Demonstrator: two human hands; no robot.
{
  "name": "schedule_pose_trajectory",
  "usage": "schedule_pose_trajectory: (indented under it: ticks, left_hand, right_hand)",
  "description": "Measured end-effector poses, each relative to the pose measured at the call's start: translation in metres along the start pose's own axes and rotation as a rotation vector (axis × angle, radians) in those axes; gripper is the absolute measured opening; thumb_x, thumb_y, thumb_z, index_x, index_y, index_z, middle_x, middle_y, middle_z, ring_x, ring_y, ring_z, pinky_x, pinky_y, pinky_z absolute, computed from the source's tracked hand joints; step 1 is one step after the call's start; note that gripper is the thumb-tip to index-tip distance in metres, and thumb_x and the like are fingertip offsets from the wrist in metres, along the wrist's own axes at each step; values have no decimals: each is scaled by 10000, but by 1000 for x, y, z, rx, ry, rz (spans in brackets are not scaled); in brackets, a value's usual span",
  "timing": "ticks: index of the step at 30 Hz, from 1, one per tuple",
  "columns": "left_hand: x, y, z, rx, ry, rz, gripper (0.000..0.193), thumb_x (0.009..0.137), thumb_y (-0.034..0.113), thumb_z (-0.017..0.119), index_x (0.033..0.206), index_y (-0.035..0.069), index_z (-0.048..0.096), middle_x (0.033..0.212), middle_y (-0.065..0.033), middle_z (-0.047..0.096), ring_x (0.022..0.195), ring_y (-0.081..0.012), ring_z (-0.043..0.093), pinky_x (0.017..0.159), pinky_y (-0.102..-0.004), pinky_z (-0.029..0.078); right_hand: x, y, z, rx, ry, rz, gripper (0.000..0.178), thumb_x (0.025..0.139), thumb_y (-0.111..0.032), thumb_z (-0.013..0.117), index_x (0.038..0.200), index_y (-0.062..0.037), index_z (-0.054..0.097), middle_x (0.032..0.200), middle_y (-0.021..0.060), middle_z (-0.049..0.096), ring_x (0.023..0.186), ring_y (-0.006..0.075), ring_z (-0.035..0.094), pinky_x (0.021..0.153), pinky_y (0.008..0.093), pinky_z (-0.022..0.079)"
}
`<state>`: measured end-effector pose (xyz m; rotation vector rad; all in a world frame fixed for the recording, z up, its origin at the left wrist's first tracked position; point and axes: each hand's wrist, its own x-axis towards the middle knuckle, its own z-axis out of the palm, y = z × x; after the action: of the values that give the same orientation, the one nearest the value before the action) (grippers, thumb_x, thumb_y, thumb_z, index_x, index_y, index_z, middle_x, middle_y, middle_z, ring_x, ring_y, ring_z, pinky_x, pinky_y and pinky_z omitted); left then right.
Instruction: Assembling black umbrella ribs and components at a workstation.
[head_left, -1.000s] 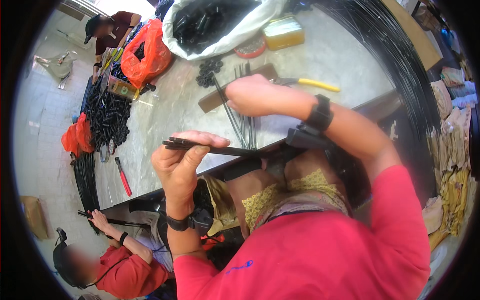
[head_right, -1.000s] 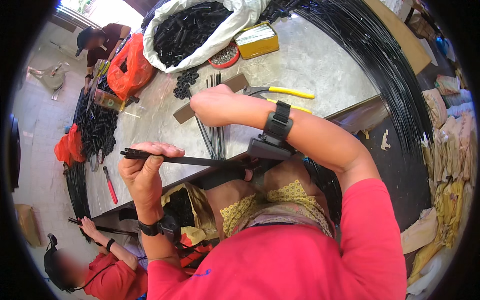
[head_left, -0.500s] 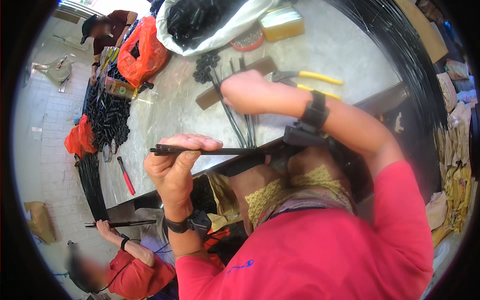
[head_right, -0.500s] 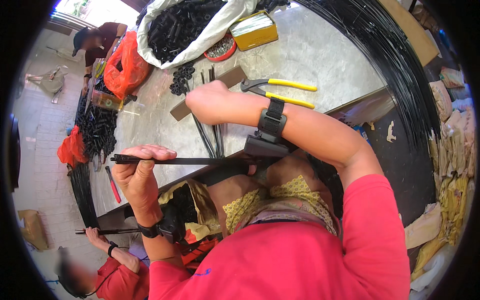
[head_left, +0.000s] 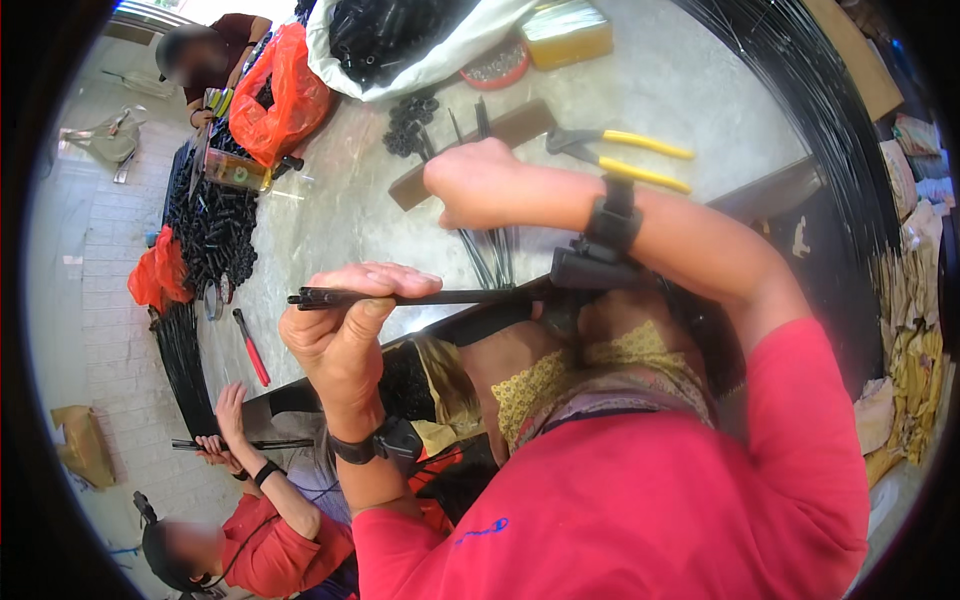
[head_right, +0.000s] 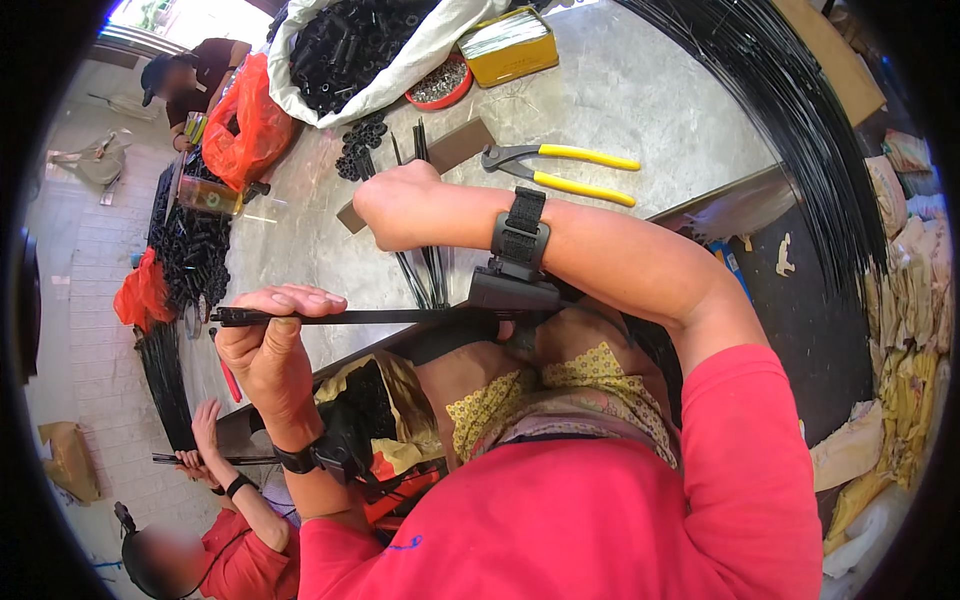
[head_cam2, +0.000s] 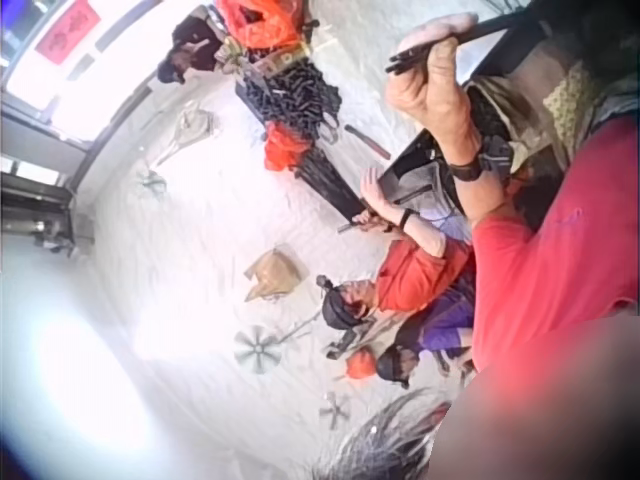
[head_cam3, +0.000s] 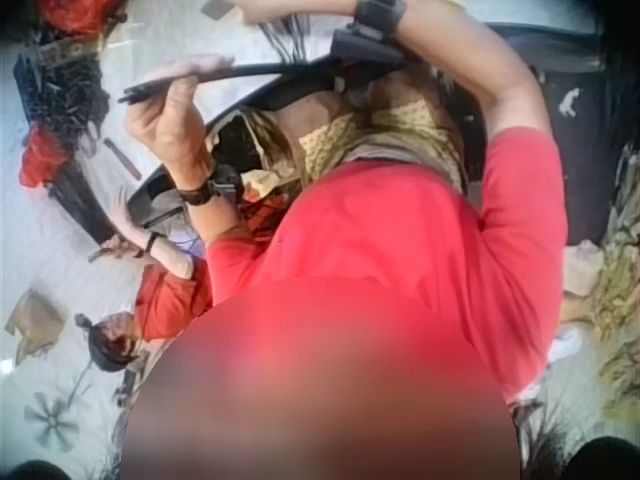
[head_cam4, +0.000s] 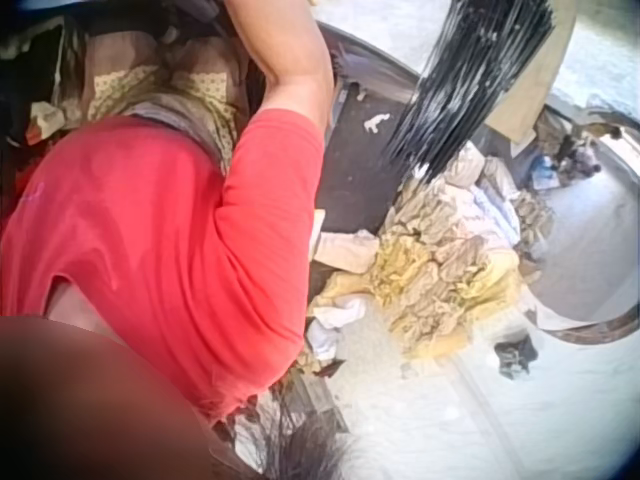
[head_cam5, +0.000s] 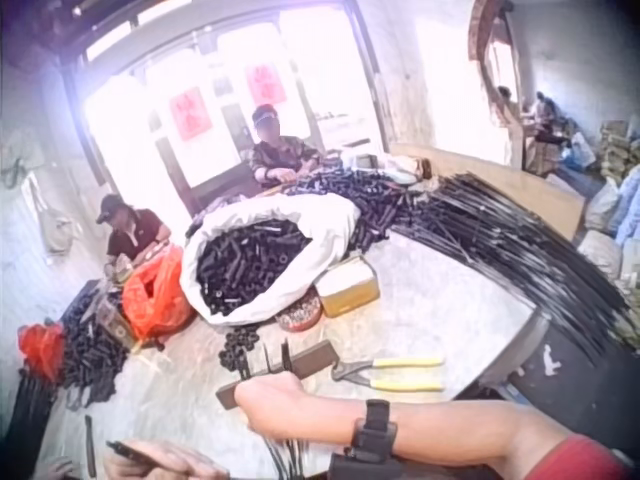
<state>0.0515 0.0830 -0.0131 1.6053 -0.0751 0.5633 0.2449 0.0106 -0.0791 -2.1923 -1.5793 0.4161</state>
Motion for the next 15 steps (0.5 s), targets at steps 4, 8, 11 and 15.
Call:
schedule_pose_trajectory:
  ticks: [4,8,11,15]
  left_hand:
    - [-1,-1,-1,12,4,8,100,892,18,663,956,-45,619,874,-221,701,836,-344,700,790,-467,570]
    - [-3,-2,-4,40,-6,32,98,889,33,676,943,-30,623,871,-217,703,826,-341,701,776,-462,573]
    - [-5,1,-2,45,8,29,87,884,34,683,929,-16,628,859,-212,704,812,-343,700,751,-457,579]
    - [-5,2,0,60,27,14,72,872,34,693,877,-11,636,830,-209,707,791,-347,703,713,-446,588]
  right_hand:
    - [-2,1,-2,86,-3,51,233,726,-202,710,827,7,697,870,172,693,877,349,674,748,451,518]
    - [-6,-2,-14,221,-78,143,279,710,-190,685,895,18,712,909,176,709,913,342,693,757,428,538]
    - [-8,1,-12,305,-91,152,303,700,-209,678,876,37,698,901,204,699,907,360,688,766,440,532]
    - [-2,14,-6,472,96,169,260,720,-205,654,669,50,630,665,188,625,641,305,642,607,409,486]
